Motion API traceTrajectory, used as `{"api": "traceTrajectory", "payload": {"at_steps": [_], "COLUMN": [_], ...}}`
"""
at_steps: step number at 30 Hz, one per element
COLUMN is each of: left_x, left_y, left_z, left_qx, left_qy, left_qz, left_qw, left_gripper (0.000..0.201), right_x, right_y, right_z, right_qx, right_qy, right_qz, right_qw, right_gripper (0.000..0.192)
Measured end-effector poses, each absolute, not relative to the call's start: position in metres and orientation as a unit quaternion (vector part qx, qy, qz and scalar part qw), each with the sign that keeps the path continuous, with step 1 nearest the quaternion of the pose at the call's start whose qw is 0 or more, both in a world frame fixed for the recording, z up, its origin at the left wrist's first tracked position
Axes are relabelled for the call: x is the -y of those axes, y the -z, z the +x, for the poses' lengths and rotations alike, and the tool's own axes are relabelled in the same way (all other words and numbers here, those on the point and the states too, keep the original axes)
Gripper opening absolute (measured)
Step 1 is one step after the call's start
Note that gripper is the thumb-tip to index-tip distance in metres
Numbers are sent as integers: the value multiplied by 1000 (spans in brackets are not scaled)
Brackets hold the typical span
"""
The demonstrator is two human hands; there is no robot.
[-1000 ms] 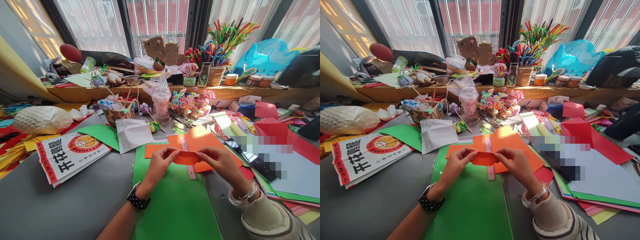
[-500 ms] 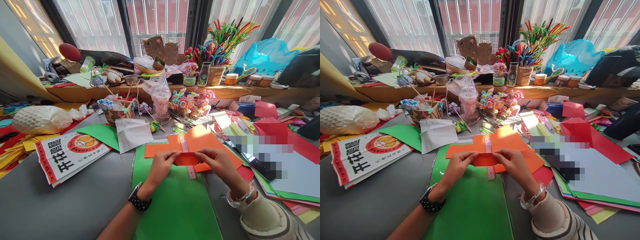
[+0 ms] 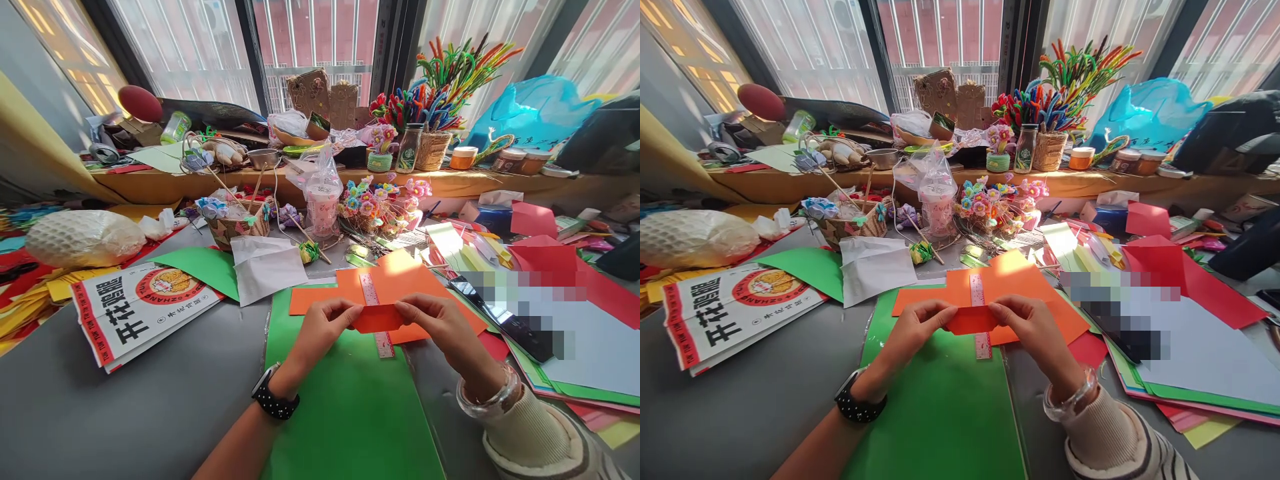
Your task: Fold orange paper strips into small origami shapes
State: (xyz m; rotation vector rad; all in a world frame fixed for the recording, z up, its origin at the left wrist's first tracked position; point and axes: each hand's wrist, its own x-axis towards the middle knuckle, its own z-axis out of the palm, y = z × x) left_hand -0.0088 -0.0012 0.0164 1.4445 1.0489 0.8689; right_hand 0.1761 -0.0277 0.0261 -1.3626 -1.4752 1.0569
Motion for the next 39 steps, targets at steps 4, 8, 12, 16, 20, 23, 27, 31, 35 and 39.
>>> {"api": "traceTrajectory", "payload": {"at_steps": [4,8,12,16,20,23,27,31,35,39], "left_x": [3,4,2,0,1,1,1,0,0,0], "left_y": [-15,-15,-16,-17,-16,-15,-16,-17,-15,-16], "left_z": [-7,-6,-9,-10,-8,-6,-7,-9,-10,-9], "left_qx": [-435,-415,-406,-421,-411,-402,-421,-429,-427,-429], "left_qy": [-304,-252,-248,-301,-324,-328,-365,-405,-378,-367], "left_qz": [669,711,728,653,601,599,580,553,563,557], "left_qw": [520,509,495,553,604,610,595,589,598,609], "left_gripper": [22,21,24,28,27,26,24,23,23,26], "right_x": [28,30,33,32,32,33,33,32,31,31], "right_y": [-25,-26,-27,-26,-23,-21,-20,-21,-21,-21], "right_z": [176,173,171,168,163,161,164,166,167,168], "right_qx": [617,631,601,602,647,639,609,620,590,578], "right_qy": [-368,-377,-411,-415,-422,-430,-480,-473,-470,-455], "right_qz": [-565,-541,-521,-523,-514,-514,-503,-509,-524,-548], "right_qw": [405,409,446,438,374,377,382,365,394,399], "right_gripper": [24,22,21,23,22,24,23,23,23,26]}}
